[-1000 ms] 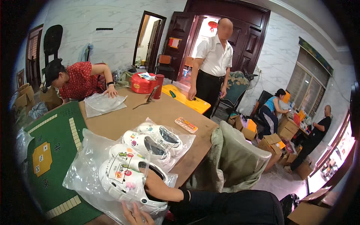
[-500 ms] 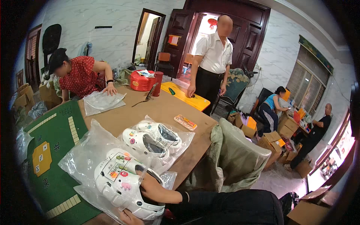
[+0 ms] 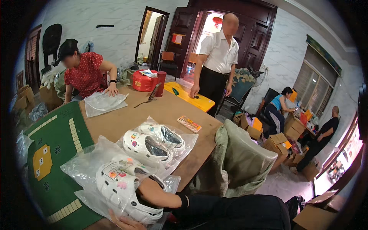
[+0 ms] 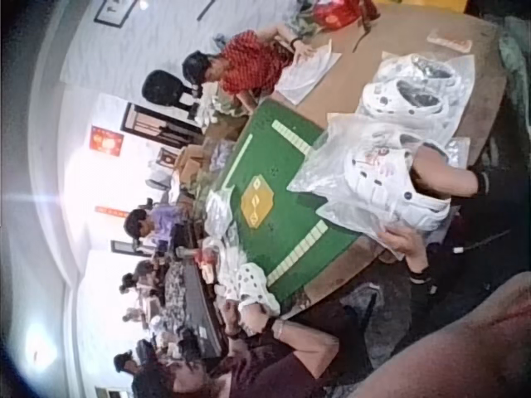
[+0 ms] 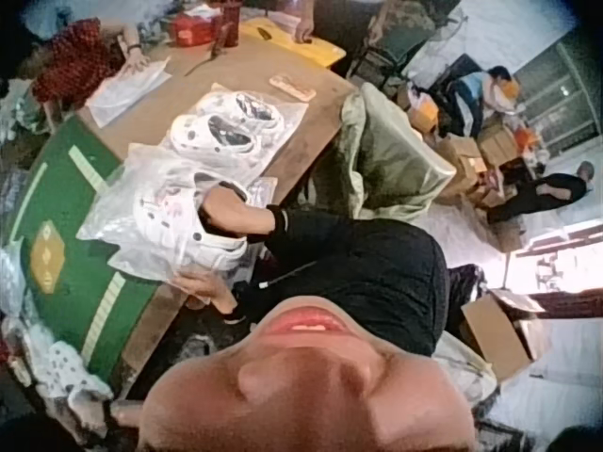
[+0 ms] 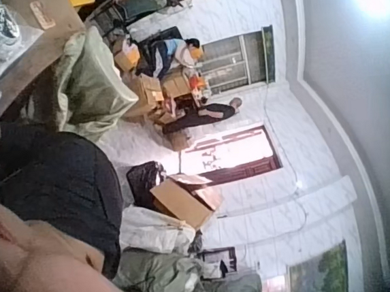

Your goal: Packing pairs of white shoes into plastic bags.

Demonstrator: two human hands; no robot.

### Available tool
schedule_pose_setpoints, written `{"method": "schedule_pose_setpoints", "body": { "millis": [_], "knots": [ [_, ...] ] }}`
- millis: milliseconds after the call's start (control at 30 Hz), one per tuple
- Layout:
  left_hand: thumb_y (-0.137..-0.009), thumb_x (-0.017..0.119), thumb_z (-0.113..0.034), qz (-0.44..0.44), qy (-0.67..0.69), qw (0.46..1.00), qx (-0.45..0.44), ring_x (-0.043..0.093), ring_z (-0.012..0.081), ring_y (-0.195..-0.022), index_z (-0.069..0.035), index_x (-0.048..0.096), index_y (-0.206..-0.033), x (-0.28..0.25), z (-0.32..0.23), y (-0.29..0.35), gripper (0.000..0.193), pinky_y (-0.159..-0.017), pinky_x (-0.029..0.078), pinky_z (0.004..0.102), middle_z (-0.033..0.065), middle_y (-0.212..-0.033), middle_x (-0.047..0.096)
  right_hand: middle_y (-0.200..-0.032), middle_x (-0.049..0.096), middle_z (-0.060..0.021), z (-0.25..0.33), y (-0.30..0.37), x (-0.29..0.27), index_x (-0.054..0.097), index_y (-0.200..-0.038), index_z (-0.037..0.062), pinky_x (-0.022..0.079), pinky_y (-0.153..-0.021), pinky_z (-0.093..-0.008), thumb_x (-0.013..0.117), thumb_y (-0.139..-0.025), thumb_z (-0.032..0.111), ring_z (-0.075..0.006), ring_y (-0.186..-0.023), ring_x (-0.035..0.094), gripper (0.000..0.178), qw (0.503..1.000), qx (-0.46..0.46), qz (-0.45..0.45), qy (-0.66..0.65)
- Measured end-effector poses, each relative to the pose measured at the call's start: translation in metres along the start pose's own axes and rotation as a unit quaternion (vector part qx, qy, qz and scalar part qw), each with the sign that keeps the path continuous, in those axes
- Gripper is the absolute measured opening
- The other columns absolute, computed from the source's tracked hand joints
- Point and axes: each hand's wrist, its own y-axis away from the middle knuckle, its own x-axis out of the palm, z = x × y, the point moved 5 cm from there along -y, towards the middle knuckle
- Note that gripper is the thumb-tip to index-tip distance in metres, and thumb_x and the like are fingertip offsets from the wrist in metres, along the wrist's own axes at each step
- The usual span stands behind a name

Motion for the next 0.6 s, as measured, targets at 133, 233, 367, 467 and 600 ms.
{"method": "schedule_pose_setpoints", "body": {
  "millis": [133, 233, 367, 467, 600],
  "knots": [
    [-0.092, 0.043, -0.007, 0.130, 0.043, 0.981, 0.135, 0.054, 0.0424, -0.096, 0.007, 0.052, -0.119, -0.010, -0.034, -0.019, 0.031, -0.080, 0.043, 0.0446, 0.0276, -0.109, 0.057, -0.109, 0.051, -0.0266, 0.002, 0.007, -0.006, 0.052, -0.099, -0.0050, 0.043, -0.084, -0.0425, 0.052, -0.074, 0.007, -0.0407, -0.098, 0.051, 0.028, 0.999, -0.004, -0.020, -0.047],
    [-0.090, 0.045, -0.006, 0.175, 0.079, 0.958, 0.214, 0.057, 0.0398, -0.080, 0.005, 0.054, -0.118, -0.011, -0.047, -0.022, 0.031, -0.071, 0.046, 0.0419, 0.0230, -0.103, 0.061, -0.116, 0.048, -0.0267, 0.002, 0.005, -0.006, 0.053, -0.100, -0.0048, 0.043, -0.087, -0.0403, 0.051, -0.074, 0.008, -0.0399, -0.105, 0.049, 0.030, 0.993, -0.100, -0.059, 0.034],
    [-0.089, 0.048, -0.008, 0.095, 0.050, 0.945, 0.309, 0.054, 0.0413, -0.070, 0.002, 0.059, -0.111, -0.013, -0.058, -0.012, 0.026, -0.065, 0.045, 0.0444, 0.0230, -0.093, 0.061, -0.119, 0.045, -0.0283, 0.001, -0.002, -0.020, 0.051, -0.094, -0.0062, 0.044, -0.086, -0.0438, 0.057, -0.068, 0.002, -0.0429, -0.103, 0.048, 0.028, 0.995, -0.063, -0.079, 0.015],
    [-0.090, 0.048, -0.009, 0.095, 0.049, 0.969, 0.223, 0.054, 0.0423, -0.074, 0.002, 0.061, -0.105, -0.007, -0.044, -0.001, 0.023, -0.065, 0.045, 0.0457, 0.0225, -0.093, 0.061, -0.122, 0.043, -0.0296, 0.007, -0.005, -0.029, 0.052, -0.091, -0.0067, 0.041, -0.090, -0.0452, 0.060, -0.064, 0.001, -0.0438, -0.107, 0.046, 0.029, 0.997, -0.015, -0.075, 0.006],
    [-0.092, 0.048, -0.015, 0.045, 0.027, 0.980, 0.192, 0.055, 0.0418, -0.082, 0.003, 0.061, -0.101, -0.001, -0.024, 0.015, 0.024, -0.071, 0.044, 0.0485, 0.0212, -0.093, 0.062, -0.120, 0.043, -0.0320, 0.013, 0.000, -0.028, 0.050, -0.092, -0.0051, 0.043, -0.087, -0.0459, 0.060, -0.064, 0.000, -0.0456, -0.102, 0.049, 0.029, 0.990, -0.061, -0.123, 0.013]
  ]
}}
